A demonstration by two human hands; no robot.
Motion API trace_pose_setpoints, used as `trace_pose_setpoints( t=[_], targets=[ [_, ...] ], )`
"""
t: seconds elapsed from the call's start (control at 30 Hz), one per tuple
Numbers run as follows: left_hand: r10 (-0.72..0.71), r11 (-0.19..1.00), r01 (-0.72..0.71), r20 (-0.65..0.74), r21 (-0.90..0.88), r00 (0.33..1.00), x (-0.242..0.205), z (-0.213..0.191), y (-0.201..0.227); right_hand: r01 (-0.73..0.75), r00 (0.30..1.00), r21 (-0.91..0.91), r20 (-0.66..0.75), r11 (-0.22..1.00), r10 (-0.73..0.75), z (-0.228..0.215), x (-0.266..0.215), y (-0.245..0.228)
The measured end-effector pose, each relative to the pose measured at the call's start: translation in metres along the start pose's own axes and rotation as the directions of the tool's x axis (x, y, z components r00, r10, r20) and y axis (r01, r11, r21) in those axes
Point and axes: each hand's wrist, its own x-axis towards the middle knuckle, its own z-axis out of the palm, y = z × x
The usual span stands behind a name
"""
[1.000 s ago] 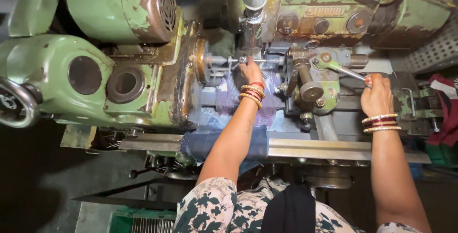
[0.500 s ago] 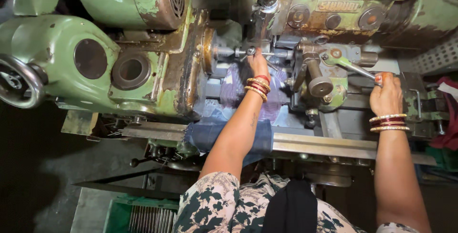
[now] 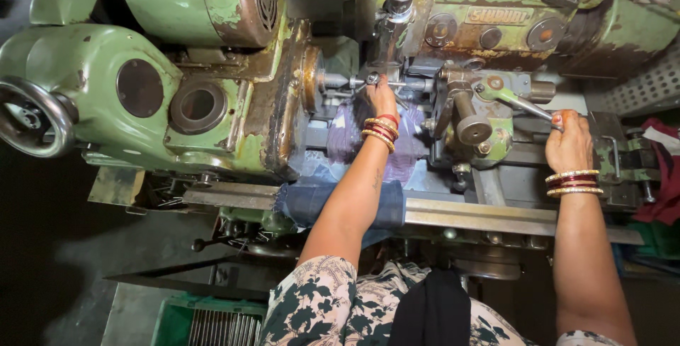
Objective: The person operates a metal turning machine, repeatedly inserting small metal rods into the chuck, activating the cutting tool, and then removing the finished rods to place them into a green bin. The process is repeated continuously throughout the clip.
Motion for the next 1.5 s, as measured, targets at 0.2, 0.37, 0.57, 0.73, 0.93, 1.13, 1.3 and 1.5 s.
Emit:
trace_pose_setpoints(
  t=[0.2,0.37,0.57,0.73,0.93,1.13,1.3,1.5],
  targets=[
    [0.025,0.996,-0.023,0.029,-0.087,0.999,0.003,0.001,-0.001,-0.017,1.0,0.001,0.014,1.0,0.017,-0.003,0.0,-0.006],
    [-0.02,1.0,0.02,-0.027,0.0,0.999,0.002,0.001,0.002,-0.021,1.0,0.001,0.021,1.0,0.021,-0.005,0.001,-0.007],
    [-0.003,0.997,0.003,0.003,-0.083,1.0,0.0,0.0,0.0,0.019,1.0,0.024,-0.014,1.0,-0.019,0.01,-0.003,0.015],
    [0.01,0.991,-0.003,-0.052,0.133,0.999,0.015,0.005,-0.018,0.073,0.983,-0.008,0.167,0.997,-0.071,0.003,0.032,0.041],
    [-0.184,0.961,0.13,-0.214,-0.244,0.959,0.045,-0.004,-0.013,-0.129,0.976,-0.262,0.139,0.956,0.17,0.02,-0.01,-0.002],
    [-0.203,0.977,0.212,-0.296,-0.003,0.933,0.024,-0.023,0.001,-0.08,0.98,-0.208,0.163,0.975,0.115,0.006,0.012,0.016],
    [-0.184,0.907,0.244,-0.199,0.344,0.963,0.028,-0.033,0.008,-0.02,0.983,-0.177,0.178,0.984,0.052,0.01,0.035,0.04],
    [-0.151,0.987,0.159,-0.215,0.02,0.965,0.058,-0.03,-0.021,-0.02,0.985,-0.169,0.164,0.985,0.048,0.01,0.03,0.04]
  ],
)
